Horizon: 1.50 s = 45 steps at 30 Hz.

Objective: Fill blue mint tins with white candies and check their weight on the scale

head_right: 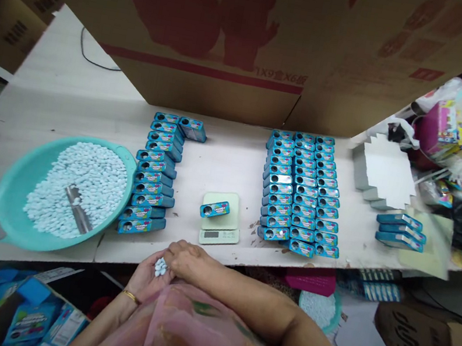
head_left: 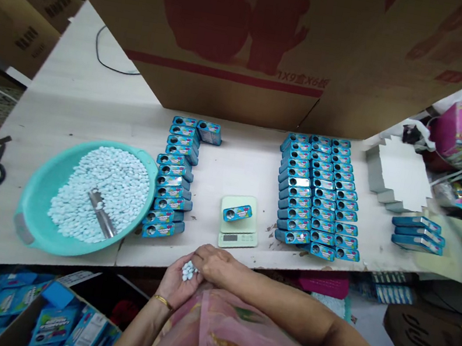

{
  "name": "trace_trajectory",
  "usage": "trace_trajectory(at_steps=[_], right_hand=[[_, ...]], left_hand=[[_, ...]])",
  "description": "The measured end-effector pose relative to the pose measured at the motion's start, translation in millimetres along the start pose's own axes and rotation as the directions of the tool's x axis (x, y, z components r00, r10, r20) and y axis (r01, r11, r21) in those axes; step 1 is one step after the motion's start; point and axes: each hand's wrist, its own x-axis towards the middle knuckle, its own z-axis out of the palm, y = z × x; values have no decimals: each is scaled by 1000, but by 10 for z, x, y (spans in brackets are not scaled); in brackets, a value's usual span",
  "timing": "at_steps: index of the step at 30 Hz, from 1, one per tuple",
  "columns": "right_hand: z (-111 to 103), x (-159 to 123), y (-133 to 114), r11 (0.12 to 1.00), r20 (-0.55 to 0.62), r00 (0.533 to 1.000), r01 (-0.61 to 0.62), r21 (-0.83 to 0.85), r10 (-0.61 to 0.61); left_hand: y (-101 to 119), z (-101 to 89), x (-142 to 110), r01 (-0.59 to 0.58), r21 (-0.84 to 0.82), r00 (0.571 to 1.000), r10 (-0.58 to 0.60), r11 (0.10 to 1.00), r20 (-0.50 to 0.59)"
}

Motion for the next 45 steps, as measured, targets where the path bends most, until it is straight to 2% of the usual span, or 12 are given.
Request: trace_trajectory(at_steps=[4,7,10,13,16,19,25,31,33,37,41,45], right_hand=[[-177,-60,164,991,-69,994,-73,110,81],[-330,-87,401,969,-183,962,-173,178,205],[-472,-73,631,944,-213,921,-309,116,328],[-546,-37,747,919,-158,906,-394,30,394],[-528,-31,769,924,-163,910,-378,53,382],[-452,-68,780,927,-272,891,-316,203,363],[-381,-155,804,895,-480,784,-208,395,394],[-499,-323,867,870,-550,681,-303,390,484],[-508,-372,901,882,-521,714,-340,326,467],[-470,-369,905,915,-397,825,-379,139,403],[-452,-280,846,903,-306,859,-430,8,411],[-474,-204,790,928,-252,900,-371,-15,356]], left_hand=[[23,172,17,-22,15,997,20,1000,78],[61,310,29,-71,39,986,65,997,156],[106,385,35,-87,73,979,72,994,190],[123,380,27,-99,77,979,83,992,187],[110,327,8,-107,71,980,93,992,178],[91,268,-4,-103,57,980,91,993,176],[75,205,-5,-70,29,986,65,997,155],[97,155,-15,-54,-9,986,55,998,159],[106,137,-16,-64,-8,986,64,998,156],[118,112,-10,-72,-11,989,72,997,132],[125,89,3,-71,-12,989,72,997,131],[117,112,15,-57,-20,987,60,998,151]])
